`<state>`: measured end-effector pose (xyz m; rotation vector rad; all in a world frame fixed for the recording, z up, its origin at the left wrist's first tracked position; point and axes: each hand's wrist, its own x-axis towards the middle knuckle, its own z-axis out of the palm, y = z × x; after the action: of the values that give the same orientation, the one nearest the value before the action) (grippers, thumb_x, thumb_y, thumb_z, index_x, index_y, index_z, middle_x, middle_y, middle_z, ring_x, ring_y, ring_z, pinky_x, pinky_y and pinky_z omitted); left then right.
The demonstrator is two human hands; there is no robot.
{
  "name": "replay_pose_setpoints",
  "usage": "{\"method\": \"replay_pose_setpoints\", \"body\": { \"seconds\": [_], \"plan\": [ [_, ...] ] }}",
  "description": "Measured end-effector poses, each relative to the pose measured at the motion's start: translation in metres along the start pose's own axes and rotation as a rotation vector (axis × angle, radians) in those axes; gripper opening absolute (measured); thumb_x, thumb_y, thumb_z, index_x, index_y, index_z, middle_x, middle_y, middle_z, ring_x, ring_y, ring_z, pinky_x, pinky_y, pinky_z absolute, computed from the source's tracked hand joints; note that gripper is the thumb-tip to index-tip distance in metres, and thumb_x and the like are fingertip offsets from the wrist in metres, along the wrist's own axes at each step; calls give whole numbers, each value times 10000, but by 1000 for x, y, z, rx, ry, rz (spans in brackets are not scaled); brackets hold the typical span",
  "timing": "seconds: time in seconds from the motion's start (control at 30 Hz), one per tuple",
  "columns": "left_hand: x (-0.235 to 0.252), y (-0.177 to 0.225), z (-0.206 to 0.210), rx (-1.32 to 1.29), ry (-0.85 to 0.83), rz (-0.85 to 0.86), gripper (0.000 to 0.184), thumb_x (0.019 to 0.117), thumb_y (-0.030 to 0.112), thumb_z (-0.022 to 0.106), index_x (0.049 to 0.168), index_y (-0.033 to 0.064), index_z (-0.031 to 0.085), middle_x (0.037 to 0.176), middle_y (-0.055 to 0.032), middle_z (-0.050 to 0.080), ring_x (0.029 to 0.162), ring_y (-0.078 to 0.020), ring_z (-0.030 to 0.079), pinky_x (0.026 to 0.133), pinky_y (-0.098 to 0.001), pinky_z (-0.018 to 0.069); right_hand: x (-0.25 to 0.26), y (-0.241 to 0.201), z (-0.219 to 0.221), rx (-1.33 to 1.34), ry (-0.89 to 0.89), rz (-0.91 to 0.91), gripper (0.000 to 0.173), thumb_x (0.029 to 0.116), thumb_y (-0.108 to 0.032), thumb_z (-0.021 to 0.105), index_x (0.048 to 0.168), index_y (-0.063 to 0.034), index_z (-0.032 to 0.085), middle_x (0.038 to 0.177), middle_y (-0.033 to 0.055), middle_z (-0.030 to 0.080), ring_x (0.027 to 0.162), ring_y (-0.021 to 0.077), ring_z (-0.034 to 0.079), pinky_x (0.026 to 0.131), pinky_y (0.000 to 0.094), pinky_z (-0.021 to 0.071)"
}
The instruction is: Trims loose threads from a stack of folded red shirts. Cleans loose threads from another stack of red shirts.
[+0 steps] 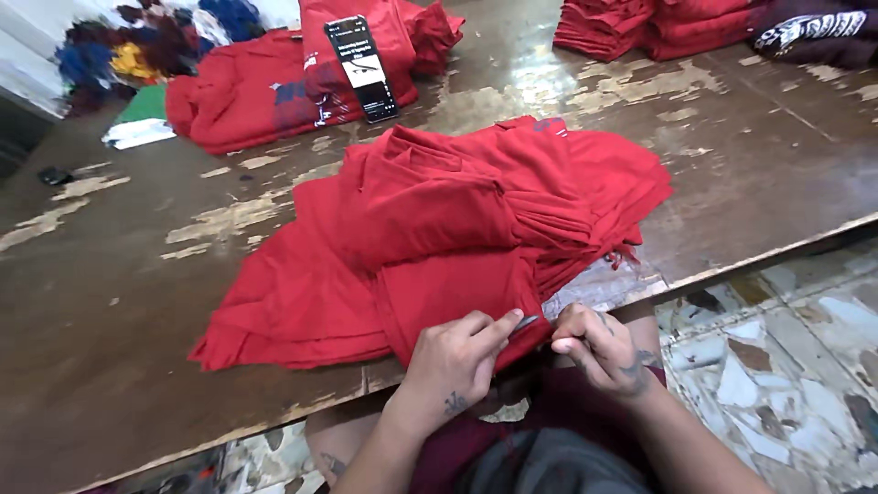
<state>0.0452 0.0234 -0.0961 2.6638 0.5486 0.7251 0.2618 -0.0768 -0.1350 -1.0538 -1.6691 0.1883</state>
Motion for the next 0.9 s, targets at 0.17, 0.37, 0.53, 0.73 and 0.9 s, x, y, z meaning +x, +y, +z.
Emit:
{"method": "replay_pose_setpoints", "body": {
  "seconds": [0.17,0.37,0.53,0.73,0.9],
  "plan": [
    [2,-1,-3,-305,88,-174,376,1040,209,513,1313,-6,657,1018,-100,723,822,-112,663,741,-266,565,4,6,-6,-6,5,-38,617,1090,-515,356,756,-40,563,688,133,602,688,232,644,664,355,534],
    [7,-1,2,-382,99,-261,406,1013,187,537,1339,-42,623,1118,-117,720,891,-101,671,805,-261,567,21,25,8,-191,-102,13,178,993,-171,599,985,-86,756,1011,150,725,960,270,711,863,414,578],
    [7,-1,-3,-332,79,-223,409,1005,213,541,1316,-31,641,1121,-126,713,935,-118,669,845,-263,557,18,20,-2,-75,-116,29,297,1084,-240,444,984,-36,634,1049,152,687,1052,242,674,944,370,544],
    [10,-2,-3,-368,80,-242,395,995,194,555,1308,-32,641,1111,-114,710,930,-104,664,833,-252,560,22,21,2,-16,-68,7,330,1094,-244,394,957,-17,591,970,155,638,987,215,651,904,304,532],
    [6,-5,-3,-412,57,-274,398,1006,191,551,1322,-38,628,1114,-108,708,908,-98,665,816,-248,563,10,26,0,12,-3,33,556,1101,-411,404,778,-5,603,796,160,630,824,235,653,773,333,535]
  ]
}}
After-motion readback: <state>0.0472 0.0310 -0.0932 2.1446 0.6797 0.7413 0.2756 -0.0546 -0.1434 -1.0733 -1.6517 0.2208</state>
